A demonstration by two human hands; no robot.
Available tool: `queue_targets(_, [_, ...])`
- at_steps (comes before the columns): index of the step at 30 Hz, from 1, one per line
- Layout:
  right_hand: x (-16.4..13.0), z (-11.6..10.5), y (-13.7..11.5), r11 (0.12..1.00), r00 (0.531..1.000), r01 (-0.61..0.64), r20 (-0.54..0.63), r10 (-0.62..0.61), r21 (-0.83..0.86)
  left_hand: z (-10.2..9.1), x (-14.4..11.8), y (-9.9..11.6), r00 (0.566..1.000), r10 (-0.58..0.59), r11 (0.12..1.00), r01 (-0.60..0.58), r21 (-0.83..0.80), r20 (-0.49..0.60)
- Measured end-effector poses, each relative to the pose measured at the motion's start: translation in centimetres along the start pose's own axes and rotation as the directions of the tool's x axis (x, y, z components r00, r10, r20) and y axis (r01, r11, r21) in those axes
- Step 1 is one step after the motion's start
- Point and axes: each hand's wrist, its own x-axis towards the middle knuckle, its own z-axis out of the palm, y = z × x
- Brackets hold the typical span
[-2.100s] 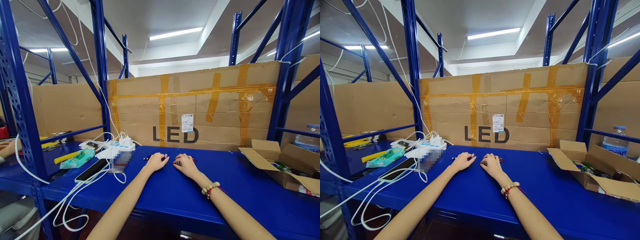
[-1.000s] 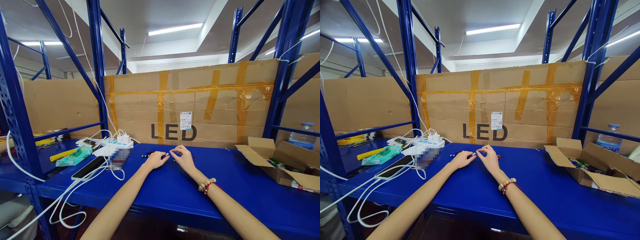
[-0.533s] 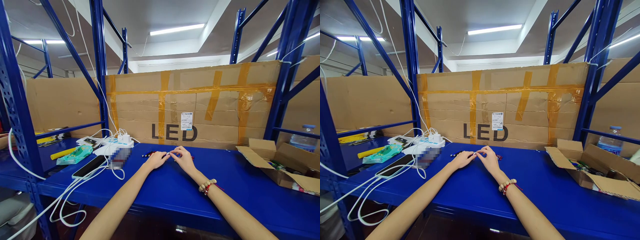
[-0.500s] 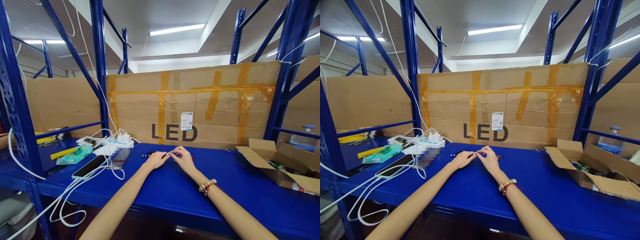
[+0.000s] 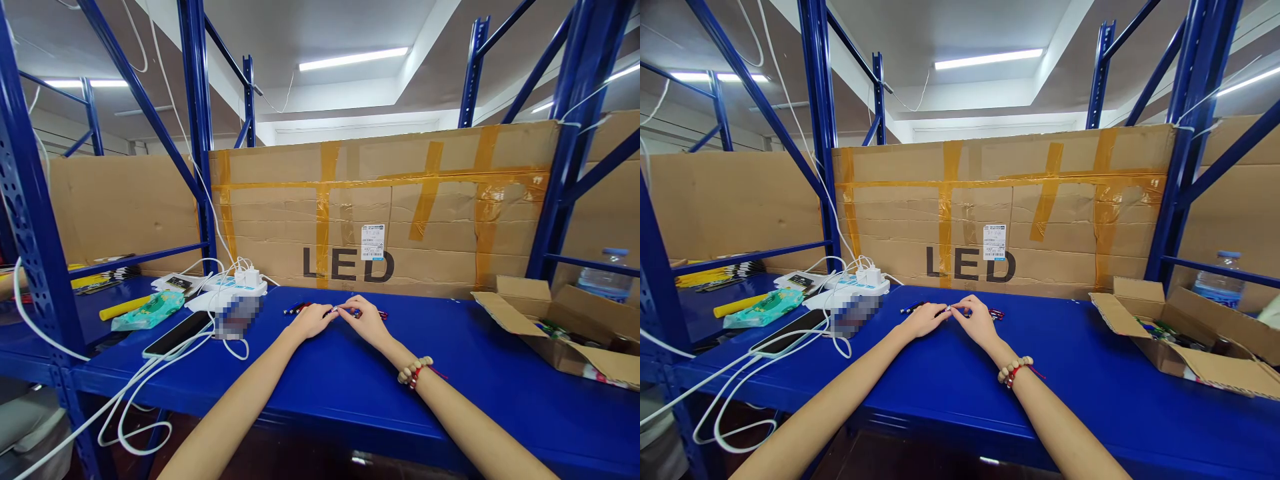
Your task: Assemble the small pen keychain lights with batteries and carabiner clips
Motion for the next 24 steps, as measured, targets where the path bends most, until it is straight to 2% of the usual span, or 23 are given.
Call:
queue_targets(2, [0.3,-0.2,0.2,1.0,0.999,-0.021,-0.033,0.021,-0.001,0.0,0.0,0.0,1.0,-0.011,1.0,0.011,0.001,-0.005])
queue_targets(5, [1.1,-1.3,1.2,0.993,0.983,-0.114,-0.148,0.108,-0.031,-0.2,-0.1,0.1,0.999,-0.045,0.999,0.046,0.011,-0.022])
queue_targets(8, [1.5,-2.8,2.9,0.957,0.931,-0.272,-0.278,0.236,-0.099,-0.4,-0.2,0.2,0.997,-0.075,0.997,0.076,0.022,-0.031])
queue_targets(10, [1.4,-3.5,3.7,0.921,0.904,-0.357,-0.306,0.298,-0.158,-0.6,-0.2,0.2,0.996,-0.084,0.996,0.085,0.027,-0.028])
queue_targets(13, [0.8,-3.8,4.0,0.882,0.911,-0.394,-0.238,0.337,-0.259,-0.8,-0.4,0.4,0.996,-0.09,0.995,0.091,0.036,-0.023])
queue_targets(17, [0.4,-3.6,3.2,0.85,0.934,-0.352,-0.086,0.347,-0.392,-1.0,-0.4,0.5,0.994,-0.105,0.993,0.106,0.048,-0.023])
queue_targets(24, [0.4,-3.9,2.5,0.778,0.904,-0.359,0.017,0.428,-0.515,-1.0,-0.3,0.1,0.994,-0.104,0.992,0.106,0.062,-0.035])
